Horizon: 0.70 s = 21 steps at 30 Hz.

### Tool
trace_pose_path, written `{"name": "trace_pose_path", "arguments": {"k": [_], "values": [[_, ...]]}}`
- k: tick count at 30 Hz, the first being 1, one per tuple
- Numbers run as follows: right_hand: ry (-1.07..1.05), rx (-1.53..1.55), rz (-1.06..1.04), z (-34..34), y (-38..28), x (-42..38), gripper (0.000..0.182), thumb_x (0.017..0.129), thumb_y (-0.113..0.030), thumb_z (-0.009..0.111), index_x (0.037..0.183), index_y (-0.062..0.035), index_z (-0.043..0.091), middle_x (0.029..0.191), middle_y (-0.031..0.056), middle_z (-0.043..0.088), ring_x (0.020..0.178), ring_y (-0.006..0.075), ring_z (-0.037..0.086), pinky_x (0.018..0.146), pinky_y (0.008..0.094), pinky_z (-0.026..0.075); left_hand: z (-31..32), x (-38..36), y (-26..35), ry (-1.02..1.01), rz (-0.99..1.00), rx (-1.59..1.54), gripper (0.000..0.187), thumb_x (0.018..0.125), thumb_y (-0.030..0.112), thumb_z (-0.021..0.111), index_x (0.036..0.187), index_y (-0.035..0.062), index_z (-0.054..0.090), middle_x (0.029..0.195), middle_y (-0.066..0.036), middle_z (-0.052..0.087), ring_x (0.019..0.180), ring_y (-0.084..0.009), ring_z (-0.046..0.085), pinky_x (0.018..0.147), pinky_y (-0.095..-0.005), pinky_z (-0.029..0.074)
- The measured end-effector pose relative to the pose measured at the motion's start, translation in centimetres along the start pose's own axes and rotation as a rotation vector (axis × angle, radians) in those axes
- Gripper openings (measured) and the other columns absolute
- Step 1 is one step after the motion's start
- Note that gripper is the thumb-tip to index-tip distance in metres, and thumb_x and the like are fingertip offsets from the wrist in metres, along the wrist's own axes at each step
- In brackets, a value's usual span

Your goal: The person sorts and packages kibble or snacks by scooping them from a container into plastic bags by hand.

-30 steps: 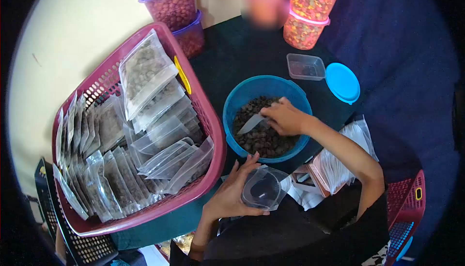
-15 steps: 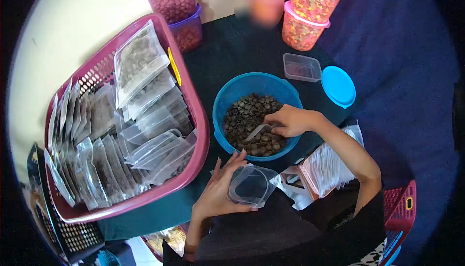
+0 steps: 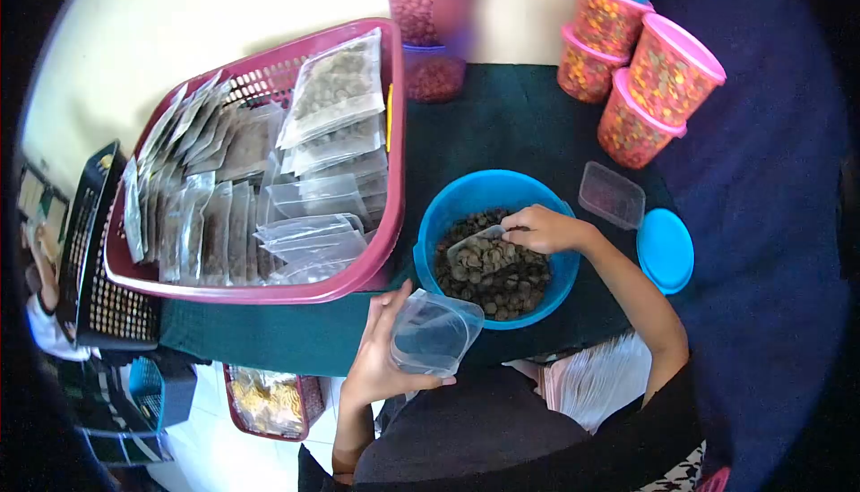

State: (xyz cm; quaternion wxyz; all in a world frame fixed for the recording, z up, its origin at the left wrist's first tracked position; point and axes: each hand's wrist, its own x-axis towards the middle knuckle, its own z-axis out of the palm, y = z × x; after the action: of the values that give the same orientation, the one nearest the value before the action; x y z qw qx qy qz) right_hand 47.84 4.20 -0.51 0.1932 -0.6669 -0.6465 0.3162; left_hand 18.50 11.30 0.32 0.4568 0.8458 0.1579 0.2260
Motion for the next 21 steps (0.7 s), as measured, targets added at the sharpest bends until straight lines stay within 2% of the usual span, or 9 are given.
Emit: {"name": "trace_pose_path", "arguments": {"k": [2, 6, 10, 16, 21], "values": [[-0.082, 0.058, 0.151, -0.9, -0.1, 0.5, 0.021, 0.079, -0.018, 0.046, 0.085, -0.0009, 0.057, 0.071, 0.0152, 0.058, 0.065, 0.0243, 0.056, 0.060, 0.0342, 0.042, 0.7, -0.2, 0.4, 0.127, -0.085, -0.088, 0.107, 0.035, 0.027, 0.083, 0.121, -0.0027, 0.027, 0.102, -0.018, 0.041, 0.095, -0.0293, 0.047, 0.083, -0.0375, 0.038], [0.018, 0.079, -0.111, -1.4, 1.0, 0.7, 0.020, 0.078, -0.015, 0.045, 0.086, 0.0005, 0.056, 0.067, 0.0121, 0.057, 0.061, 0.0193, 0.055, 0.056, 0.0317, 0.041, 1.7, -0.1, 1.4, 0.233, -0.055, 0.009, 0.094, 0.038, 0.027, 0.083, 0.112, -0.0028, 0.034, 0.102, -0.017, 0.041, 0.096, -0.0286, 0.046, 0.083, -0.0377, 0.039], [-0.009, 0.103, -0.098, -3.1, 1.1, 0.8, 0.019, 0.077, -0.013, 0.045, 0.082, 0.0018, 0.056, 0.063, 0.0122, 0.055, 0.057, 0.0165, 0.053, 0.054, 0.0296, 0.040, 2.5, 0.3, 3.2, 0.312, -0.084, 0.089, 0.092, 0.039, 0.028, 0.082, 0.112, -0.0026, 0.035, 0.102, -0.017, 0.041, 0.097, -0.0293, 0.046, 0.082, -0.0372, 0.039], [-0.050, 0.014, -0.145, -6.9, -1.7, 0.6, 0.018, 0.074, -0.013, 0.046, 0.076, 0.0017, 0.056, 0.063, 0.0123, 0.056, 0.056, 0.0167, 0.053, 0.054, 0.0299, 0.041, 2.7, 2.0, 4.7, 0.166, -0.192, 0.305, 0.091, 0.045, 0.043, 0.076, 0.110, -0.0056, 0.035, 0.102, -0.018, 0.041, 0.099, -0.0318, 0.043, 0.083, -0.0392, 0.034], [-0.161, -0.078, -0.206, -8.8, -1.7, 1.1, 0.018, 0.073, -0.014, 0.046, 0.072, 0.0009, 0.055, 0.060, 0.0103, 0.055, 0.052, 0.0156, 0.051, 0.051, 0.0287, 0.040, 2.2, 3.7, 5.2, 0.101, -0.238, 0.412, 0.092, 0.046, 0.046, 0.074, 0.111, -0.0063, 0.035, 0.103, -0.019, 0.041, 0.100, -0.0332, 0.043, 0.084, -0.0397, 0.034]]}}
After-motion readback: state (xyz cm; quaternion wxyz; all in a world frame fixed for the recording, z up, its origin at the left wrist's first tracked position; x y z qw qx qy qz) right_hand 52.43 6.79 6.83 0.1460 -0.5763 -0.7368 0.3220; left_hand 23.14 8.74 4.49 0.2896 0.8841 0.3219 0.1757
